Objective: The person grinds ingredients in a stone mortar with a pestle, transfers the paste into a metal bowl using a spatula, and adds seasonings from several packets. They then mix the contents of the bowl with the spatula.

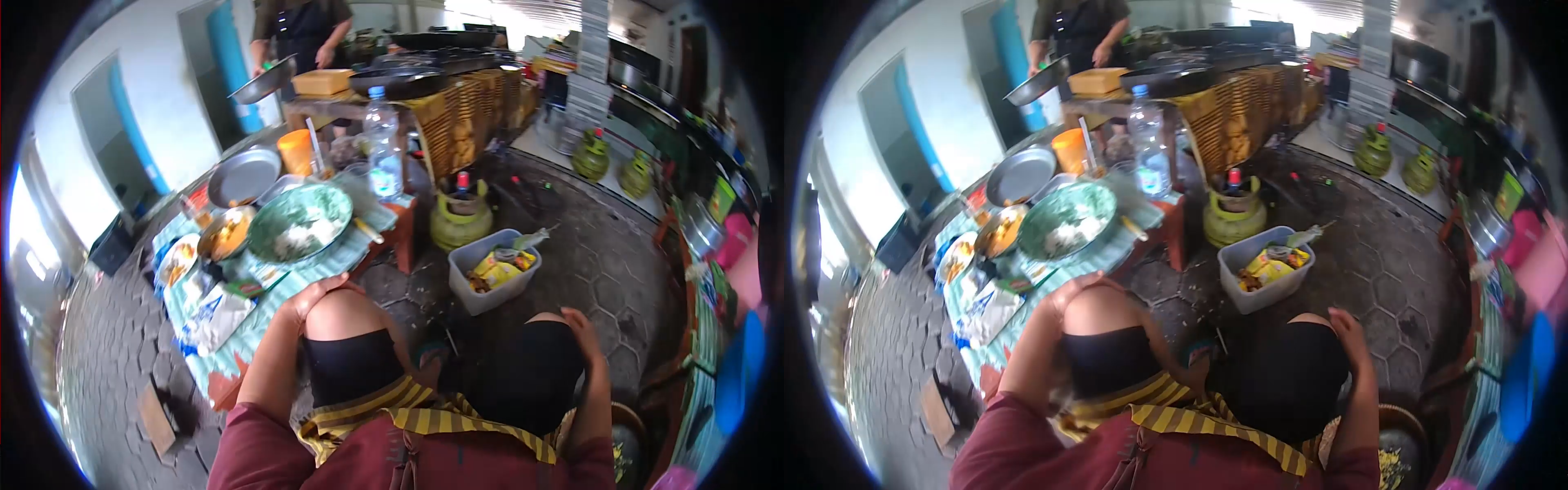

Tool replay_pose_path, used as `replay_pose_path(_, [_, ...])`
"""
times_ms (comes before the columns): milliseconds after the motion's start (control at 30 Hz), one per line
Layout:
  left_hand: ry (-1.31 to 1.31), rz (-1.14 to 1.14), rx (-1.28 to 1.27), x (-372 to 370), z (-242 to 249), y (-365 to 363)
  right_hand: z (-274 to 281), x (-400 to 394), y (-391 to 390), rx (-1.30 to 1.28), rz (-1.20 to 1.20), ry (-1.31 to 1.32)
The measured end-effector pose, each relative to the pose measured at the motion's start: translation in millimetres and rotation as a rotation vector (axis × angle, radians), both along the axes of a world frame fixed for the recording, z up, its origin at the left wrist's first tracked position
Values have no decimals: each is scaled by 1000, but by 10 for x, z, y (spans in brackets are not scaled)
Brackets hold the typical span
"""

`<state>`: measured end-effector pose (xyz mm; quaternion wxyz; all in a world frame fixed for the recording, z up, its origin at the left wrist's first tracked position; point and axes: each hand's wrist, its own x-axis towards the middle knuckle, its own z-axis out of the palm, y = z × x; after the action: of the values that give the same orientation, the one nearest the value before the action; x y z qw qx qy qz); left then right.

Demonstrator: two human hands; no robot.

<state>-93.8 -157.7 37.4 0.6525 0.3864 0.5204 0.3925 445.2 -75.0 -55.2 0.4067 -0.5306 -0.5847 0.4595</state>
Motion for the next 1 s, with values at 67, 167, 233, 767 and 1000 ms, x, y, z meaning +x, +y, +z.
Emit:
replay_pose_path(67, [144,16,93,42,204,-220,177,-370,190,-134,99,203])
replay_pose_path(167, [378,15,194,29,394,-471,178,-754,441,-151,420,268])
replay_pose_path(233, [393,14,165,-50,331,-489,242,-842,436,-546,488,448])
replay_pose_path(767, [-534,1042,661,-1433,1376,2391,329,-308,-185,-499,-145,467])
replay_pose_path(1000, [-903,897,722,-1823,1120,3014,145,250,-612,-232,-176,61])
